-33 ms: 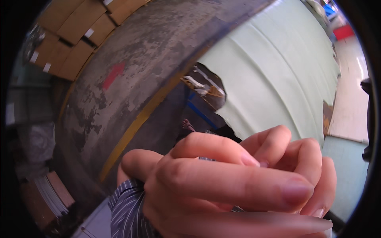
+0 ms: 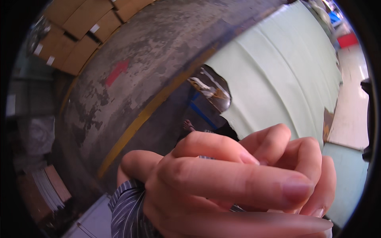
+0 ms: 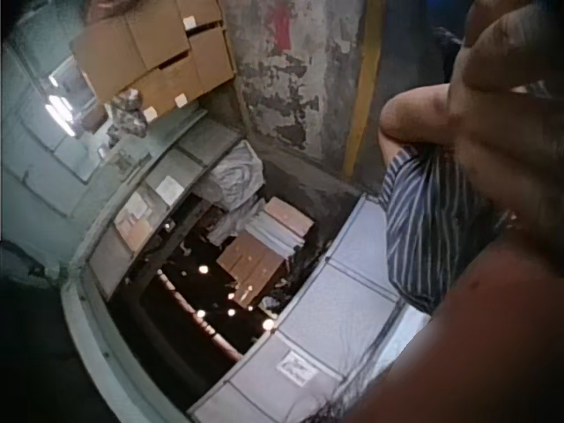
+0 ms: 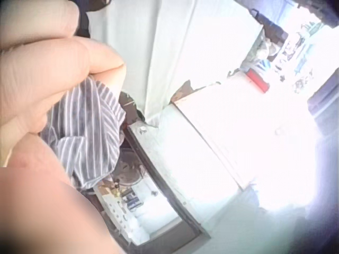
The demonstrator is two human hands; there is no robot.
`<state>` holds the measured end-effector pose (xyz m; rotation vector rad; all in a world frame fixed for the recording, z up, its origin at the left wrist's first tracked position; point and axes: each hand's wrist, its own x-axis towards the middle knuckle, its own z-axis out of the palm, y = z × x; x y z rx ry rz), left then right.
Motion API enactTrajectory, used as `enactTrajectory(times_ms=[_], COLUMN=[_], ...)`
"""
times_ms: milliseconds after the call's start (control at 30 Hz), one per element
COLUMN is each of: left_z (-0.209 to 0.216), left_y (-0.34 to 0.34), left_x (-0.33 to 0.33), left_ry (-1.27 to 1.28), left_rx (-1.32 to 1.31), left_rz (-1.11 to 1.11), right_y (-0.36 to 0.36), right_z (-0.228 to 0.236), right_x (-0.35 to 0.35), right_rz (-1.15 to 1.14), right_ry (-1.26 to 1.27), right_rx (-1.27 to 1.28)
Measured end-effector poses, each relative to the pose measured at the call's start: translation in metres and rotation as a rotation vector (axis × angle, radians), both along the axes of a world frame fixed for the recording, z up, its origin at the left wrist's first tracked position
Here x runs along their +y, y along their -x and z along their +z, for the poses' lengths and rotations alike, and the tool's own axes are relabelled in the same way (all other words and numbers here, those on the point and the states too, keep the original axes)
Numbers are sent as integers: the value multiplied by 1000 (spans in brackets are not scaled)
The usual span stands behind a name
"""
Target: The person smooths a large sheet of light green fabric on a table, briefly wipes their face with a tissue, then uses a thin stick to draw lines and shapes on the fabric surface.
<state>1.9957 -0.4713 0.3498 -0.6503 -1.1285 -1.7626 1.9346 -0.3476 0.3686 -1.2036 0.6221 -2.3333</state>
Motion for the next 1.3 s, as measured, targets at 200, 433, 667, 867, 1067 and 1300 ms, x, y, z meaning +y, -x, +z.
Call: enactTrajectory(times_ms=[200,433,667,867,1067,1300], left_z=[6,7,8,-24,-123,-151], left_y=[-18,18,85,200,308,366], left_x=[-42,-90,-166,-258,-300,-354], left_ry=[97,210,334,624,-110,-314], left_rx=[84,86,55,-308,-969,-1038], left_rz=[230,387,423,458,-42,-230], right_y=[1,31,113,238,308,344], right_z=[-14,-15,-25,-70,-154,-172], right_x=[-115,-193,-250,-270,-300,-307], right_rz=[-80,-163,-339,-731,-499,-628], right_ry=[123,304,376,38,-448,-603], right_rx=[148,241,345,586,-546,-582])
